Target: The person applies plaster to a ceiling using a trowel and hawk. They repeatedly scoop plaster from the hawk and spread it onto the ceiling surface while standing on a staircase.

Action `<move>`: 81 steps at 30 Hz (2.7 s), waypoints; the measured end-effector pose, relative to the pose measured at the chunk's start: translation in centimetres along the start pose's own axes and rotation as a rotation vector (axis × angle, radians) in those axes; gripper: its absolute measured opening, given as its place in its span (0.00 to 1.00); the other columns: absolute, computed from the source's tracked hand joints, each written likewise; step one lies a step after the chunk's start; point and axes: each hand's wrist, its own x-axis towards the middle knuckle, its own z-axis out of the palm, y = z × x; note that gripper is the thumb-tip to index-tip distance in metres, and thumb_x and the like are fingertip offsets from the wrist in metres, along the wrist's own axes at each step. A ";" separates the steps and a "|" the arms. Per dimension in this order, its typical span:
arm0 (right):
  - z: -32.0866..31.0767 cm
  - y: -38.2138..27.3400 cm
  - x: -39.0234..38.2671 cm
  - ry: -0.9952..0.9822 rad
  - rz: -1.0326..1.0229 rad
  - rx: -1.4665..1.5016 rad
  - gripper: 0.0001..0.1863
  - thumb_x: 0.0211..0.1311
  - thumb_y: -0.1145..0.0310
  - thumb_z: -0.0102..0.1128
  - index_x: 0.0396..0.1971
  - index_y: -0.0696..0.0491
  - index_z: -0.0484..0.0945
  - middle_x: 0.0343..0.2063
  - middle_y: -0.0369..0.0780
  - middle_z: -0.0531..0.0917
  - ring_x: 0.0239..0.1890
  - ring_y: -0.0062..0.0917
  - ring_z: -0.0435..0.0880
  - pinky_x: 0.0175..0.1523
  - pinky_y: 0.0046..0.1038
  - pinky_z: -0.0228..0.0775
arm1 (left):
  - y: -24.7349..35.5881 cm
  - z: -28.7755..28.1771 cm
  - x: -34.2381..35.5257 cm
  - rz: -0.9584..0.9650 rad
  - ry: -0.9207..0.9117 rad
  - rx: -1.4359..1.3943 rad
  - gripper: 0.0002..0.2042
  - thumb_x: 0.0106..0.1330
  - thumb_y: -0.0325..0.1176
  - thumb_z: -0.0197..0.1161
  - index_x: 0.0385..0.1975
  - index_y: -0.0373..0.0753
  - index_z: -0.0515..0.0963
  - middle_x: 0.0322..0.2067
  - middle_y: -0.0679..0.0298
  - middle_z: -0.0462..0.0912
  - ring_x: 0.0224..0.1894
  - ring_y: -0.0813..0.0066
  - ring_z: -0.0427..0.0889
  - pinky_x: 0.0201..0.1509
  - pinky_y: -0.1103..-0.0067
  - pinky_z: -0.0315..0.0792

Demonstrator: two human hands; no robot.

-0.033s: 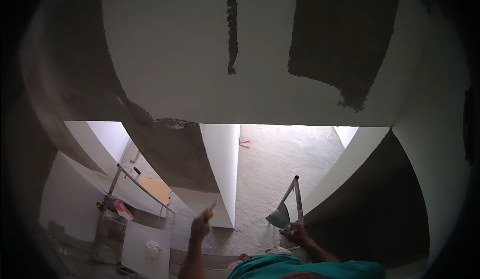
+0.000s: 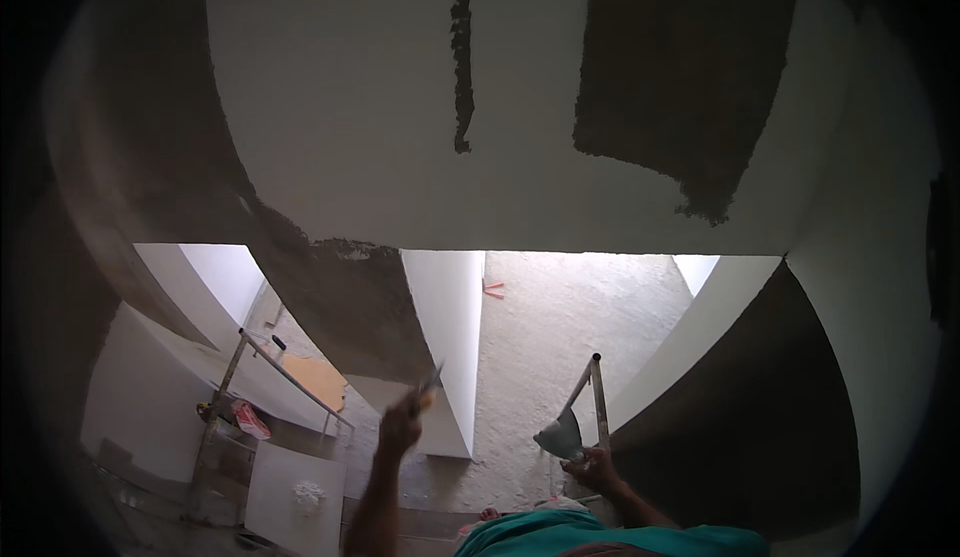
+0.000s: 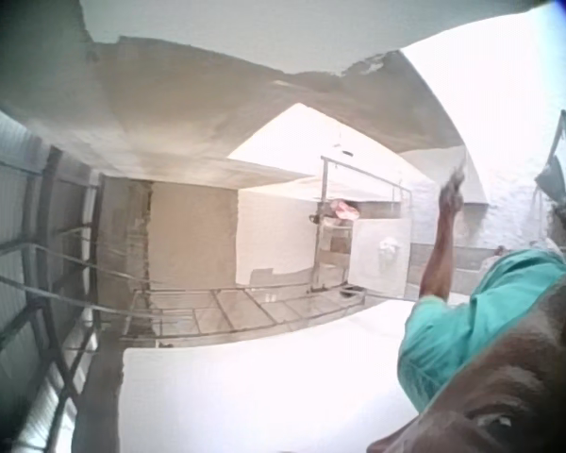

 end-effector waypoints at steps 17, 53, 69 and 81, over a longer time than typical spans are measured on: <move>-6.2 -0.9 -7.4 0.276 0.286 0.212 0.12 0.52 0.64 0.69 0.25 0.55 0.78 0.13 0.35 0.75 0.13 0.17 0.73 0.18 0.25 0.65 | 49.6 -39.3 46.6 0.902 1.168 0.745 0.39 0.50 0.28 0.53 0.69 0.57 0.58 0.67 0.56 0.63 0.67 0.50 0.63 0.67 0.46 0.50; -9.8 3.2 -5.9 0.356 0.111 0.002 0.14 0.43 0.65 0.72 0.21 0.58 0.77 0.14 0.37 0.77 0.17 0.21 0.78 0.22 0.30 0.69 | 21.5 -5.5 21.8 0.597 0.535 0.662 0.33 0.53 0.23 0.61 0.63 0.52 0.67 0.65 0.58 0.62 0.65 0.46 0.61 0.63 0.44 0.51; -10.7 -4.8 -6.6 0.257 0.335 0.281 0.13 0.51 0.61 0.70 0.25 0.56 0.79 0.12 0.34 0.76 0.14 0.18 0.75 0.19 0.26 0.66 | 51.2 -38.6 44.5 0.862 1.217 0.770 0.34 0.55 0.29 0.52 0.66 0.58 0.63 0.66 0.60 0.65 0.65 0.54 0.67 0.67 0.46 0.51; -9.6 1.2 -6.8 0.472 0.178 -0.078 0.13 0.44 0.64 0.71 0.21 0.57 0.77 0.15 0.37 0.78 0.17 0.23 0.77 0.24 0.30 0.69 | 54.4 -38.7 44.3 0.522 1.099 0.851 0.32 0.61 0.26 0.49 0.68 0.57 0.57 0.69 0.64 0.59 0.70 0.58 0.59 0.69 0.48 0.51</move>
